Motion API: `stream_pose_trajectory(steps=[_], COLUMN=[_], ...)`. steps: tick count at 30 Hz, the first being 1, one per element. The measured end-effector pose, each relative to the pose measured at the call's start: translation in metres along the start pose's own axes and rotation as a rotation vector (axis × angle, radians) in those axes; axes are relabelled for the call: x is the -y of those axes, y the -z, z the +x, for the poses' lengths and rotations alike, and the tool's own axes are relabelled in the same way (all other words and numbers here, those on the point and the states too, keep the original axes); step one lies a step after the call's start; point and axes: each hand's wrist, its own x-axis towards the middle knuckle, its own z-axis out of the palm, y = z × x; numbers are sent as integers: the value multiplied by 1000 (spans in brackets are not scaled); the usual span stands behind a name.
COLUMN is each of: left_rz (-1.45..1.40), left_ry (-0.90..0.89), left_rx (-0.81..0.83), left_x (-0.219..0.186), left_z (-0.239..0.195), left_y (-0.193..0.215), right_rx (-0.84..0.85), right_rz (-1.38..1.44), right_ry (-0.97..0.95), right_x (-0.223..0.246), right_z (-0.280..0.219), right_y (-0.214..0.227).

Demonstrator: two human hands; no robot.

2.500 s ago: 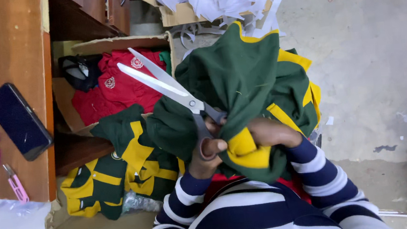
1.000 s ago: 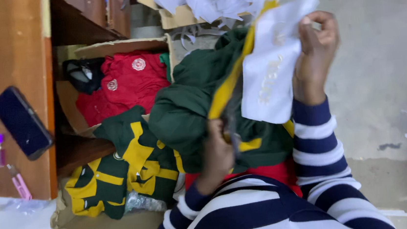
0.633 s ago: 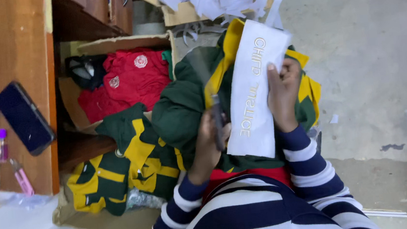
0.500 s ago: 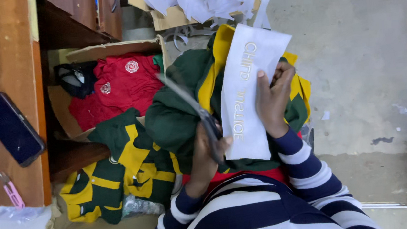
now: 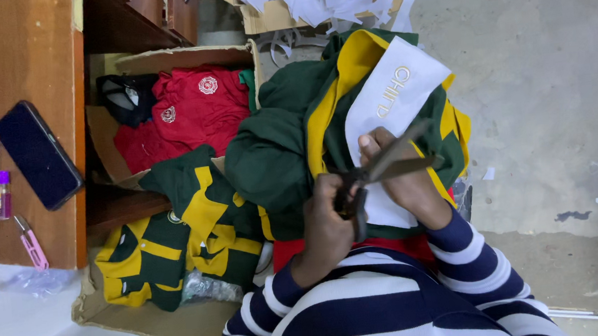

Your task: The person uses a pair of scissors to cut a white paper template into strips while holding a green and yellow jacket. The person repeatedly cuts the paper and discards the cut pieces onto a pile on the floor.

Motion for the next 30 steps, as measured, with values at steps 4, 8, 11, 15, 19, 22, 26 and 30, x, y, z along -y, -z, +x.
stream_pose_trajectory(steps=[4,8,11,15,19,22,26,30], left_rz=[98,28,-1,-31,-24,-97,-282,-533], left_ry=[-237,-242,132,186,129,77,-4,-35], left_rx=[181,384,428,355,182,113,195,223], left_x=[-5,-5,-15,16,50,59,73,66], left_z=[-10,-12,-18,-16,10,34,39,38], left_y=[-15,-29,-15,-9,-28,-33,-37,-34], right_rx=[207,204,-116,-366,-401,-306,-179,-281], right_rz=[124,164,44,913,869,606,380,853], right_ry=[-139,-88,-133,-92,17,82,48,36], right_x=[-30,-106,-57,-63,-84,-58,-85,-113], right_z=[2,19,-16,-15,-12,-26,-47,-50], right_y=[7,-9,10,-17,-60,-52,-47,-63])
